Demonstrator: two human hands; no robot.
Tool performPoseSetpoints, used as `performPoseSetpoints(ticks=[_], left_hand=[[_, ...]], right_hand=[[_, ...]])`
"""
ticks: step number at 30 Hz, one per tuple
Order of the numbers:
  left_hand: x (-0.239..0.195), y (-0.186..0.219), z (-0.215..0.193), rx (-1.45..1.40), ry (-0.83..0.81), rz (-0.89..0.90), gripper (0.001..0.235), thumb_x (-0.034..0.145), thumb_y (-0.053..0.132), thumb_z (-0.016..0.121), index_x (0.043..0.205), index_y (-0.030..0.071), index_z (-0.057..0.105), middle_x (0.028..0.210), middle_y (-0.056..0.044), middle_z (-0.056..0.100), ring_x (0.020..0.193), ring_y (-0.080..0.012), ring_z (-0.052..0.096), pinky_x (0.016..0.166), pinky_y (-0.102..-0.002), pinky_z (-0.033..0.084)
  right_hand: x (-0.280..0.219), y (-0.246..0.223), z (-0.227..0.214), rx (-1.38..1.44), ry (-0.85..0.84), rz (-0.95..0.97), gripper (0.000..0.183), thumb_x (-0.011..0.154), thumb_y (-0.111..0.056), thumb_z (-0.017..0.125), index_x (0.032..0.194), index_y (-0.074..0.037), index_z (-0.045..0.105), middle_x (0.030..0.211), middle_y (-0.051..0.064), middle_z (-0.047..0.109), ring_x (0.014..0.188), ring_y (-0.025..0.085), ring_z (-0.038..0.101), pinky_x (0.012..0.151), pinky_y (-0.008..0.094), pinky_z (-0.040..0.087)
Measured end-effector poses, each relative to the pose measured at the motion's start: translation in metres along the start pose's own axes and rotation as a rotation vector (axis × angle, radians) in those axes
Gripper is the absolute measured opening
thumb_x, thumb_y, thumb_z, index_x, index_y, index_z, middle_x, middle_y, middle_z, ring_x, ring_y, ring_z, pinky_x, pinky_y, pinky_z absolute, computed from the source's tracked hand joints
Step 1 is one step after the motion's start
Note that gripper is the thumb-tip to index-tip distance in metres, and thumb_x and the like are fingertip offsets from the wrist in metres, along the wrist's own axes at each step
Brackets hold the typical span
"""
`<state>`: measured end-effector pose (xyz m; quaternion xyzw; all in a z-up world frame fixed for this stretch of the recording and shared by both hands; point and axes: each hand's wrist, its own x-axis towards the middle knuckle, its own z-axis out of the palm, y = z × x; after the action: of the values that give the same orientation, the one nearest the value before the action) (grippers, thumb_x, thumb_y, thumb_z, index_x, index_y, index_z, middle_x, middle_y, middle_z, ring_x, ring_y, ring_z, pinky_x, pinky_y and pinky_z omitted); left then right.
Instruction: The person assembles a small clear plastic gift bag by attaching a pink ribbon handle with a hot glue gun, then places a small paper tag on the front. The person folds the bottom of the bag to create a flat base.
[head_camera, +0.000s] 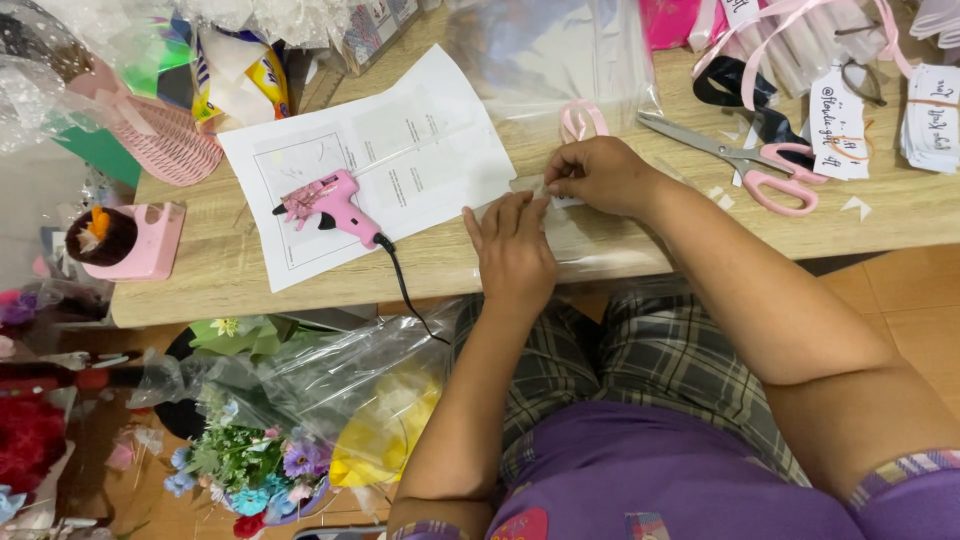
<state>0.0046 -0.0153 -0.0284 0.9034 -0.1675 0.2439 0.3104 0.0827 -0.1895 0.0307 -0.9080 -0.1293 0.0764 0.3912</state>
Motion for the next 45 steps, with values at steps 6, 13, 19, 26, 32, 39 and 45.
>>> performPoseSetpoints(ticks=[6, 13, 19, 26, 32, 39, 45], left_hand=[[-0.001, 0.001, 0.004, 0.071, 0.068, 0.049, 0.029, 0.099, 0.004, 0.051, 0.12, 0.009, 0.069, 0.124, -0.013, 0.063, 0.132, -0.0338, 0.05, 0.122, -0.067, 0.002], [-0.002, 0.0, 0.008, 0.112, 0.098, 0.086, 0.03, 0.096, 0.002, 0.051, 0.116, 0.011, 0.072, 0.123, -0.014, 0.065, 0.13, -0.0347, 0.054, 0.121, -0.069, 0.005], [-0.002, -0.001, 0.01, 0.166, 0.146, 0.124, 0.029, 0.091, 0.001, 0.057, 0.111, 0.012, 0.075, 0.12, -0.015, 0.066, 0.127, -0.0376, 0.057, 0.119, -0.072, 0.006], [-0.002, 0.0, 0.009, 0.213, 0.181, 0.162, 0.03, 0.087, 0.002, 0.059, 0.109, 0.013, 0.076, 0.12, -0.017, 0.066, 0.126, -0.0393, 0.058, 0.117, -0.077, 0.007], [-0.002, -0.002, 0.01, 0.228, 0.176, 0.173, 0.03, 0.087, 0.003, 0.059, 0.108, 0.013, 0.076, 0.12, -0.017, 0.066, 0.126, -0.0389, 0.057, 0.116, -0.078, 0.006], [-0.001, 0.002, 0.008, 0.215, 0.178, 0.174, 0.029, 0.087, 0.003, 0.059, 0.107, 0.012, 0.077, 0.117, -0.017, 0.067, 0.124, -0.0392, 0.059, 0.115, -0.08, 0.007], [-0.001, 0.0, 0.009, 0.222, 0.192, 0.177, 0.029, 0.087, 0.003, 0.059, 0.108, 0.014, 0.077, 0.115, -0.017, 0.067, 0.122, -0.0389, 0.06, 0.114, -0.081, 0.009]], right_hand=[[0.0, 0.005, 0.002, 0.026, 0.003, -0.004, 0.011, 0.089, -0.016, 0.077, 0.099, -0.012, 0.077, 0.084, 0.005, 0.073, 0.074, 0.019, 0.066, 0.069, 0.033, 0.053], [0.0, 0.01, 0.003, 0.013, 0.022, -0.048, 0.011, 0.09, -0.018, 0.077, 0.098, -0.011, 0.077, 0.084, 0.007, 0.073, 0.073, 0.02, 0.066, 0.068, 0.034, 0.053], [-0.004, 0.001, 0.001, -0.062, 0.015, -0.035, 0.015, 0.089, -0.021, 0.077, 0.102, -0.014, 0.077, 0.087, 0.006, 0.074, 0.079, 0.023, 0.068, 0.073, 0.038, 0.054], [-0.007, -0.003, 0.003, -0.219, 0.016, -0.089, 0.016, 0.091, -0.024, 0.076, 0.103, -0.015, 0.077, 0.091, 0.01, 0.075, 0.086, 0.029, 0.071, 0.076, 0.042, 0.055], [-0.003, 0.0, 0.003, -0.421, 0.113, -0.092, 0.026, 0.088, -0.043, 0.08, 0.099, -0.019, 0.078, 0.098, 0.007, 0.071, 0.096, 0.029, 0.067, 0.083, 0.042, 0.054], [-0.006, 0.001, 0.0, -0.398, 0.275, -0.036, 0.05, 0.082, -0.039, 0.087, 0.12, -0.011, 0.071, 0.092, 0.006, 0.065, 0.093, 0.026, 0.067, 0.082, 0.042, 0.054], [-0.01, -0.02, -0.004, -0.351, 0.236, -0.083, 0.052, 0.082, -0.03, 0.089, 0.125, -0.008, 0.069, 0.093, 0.01, 0.067, 0.089, 0.028, 0.066, 0.081, 0.041, 0.053]])
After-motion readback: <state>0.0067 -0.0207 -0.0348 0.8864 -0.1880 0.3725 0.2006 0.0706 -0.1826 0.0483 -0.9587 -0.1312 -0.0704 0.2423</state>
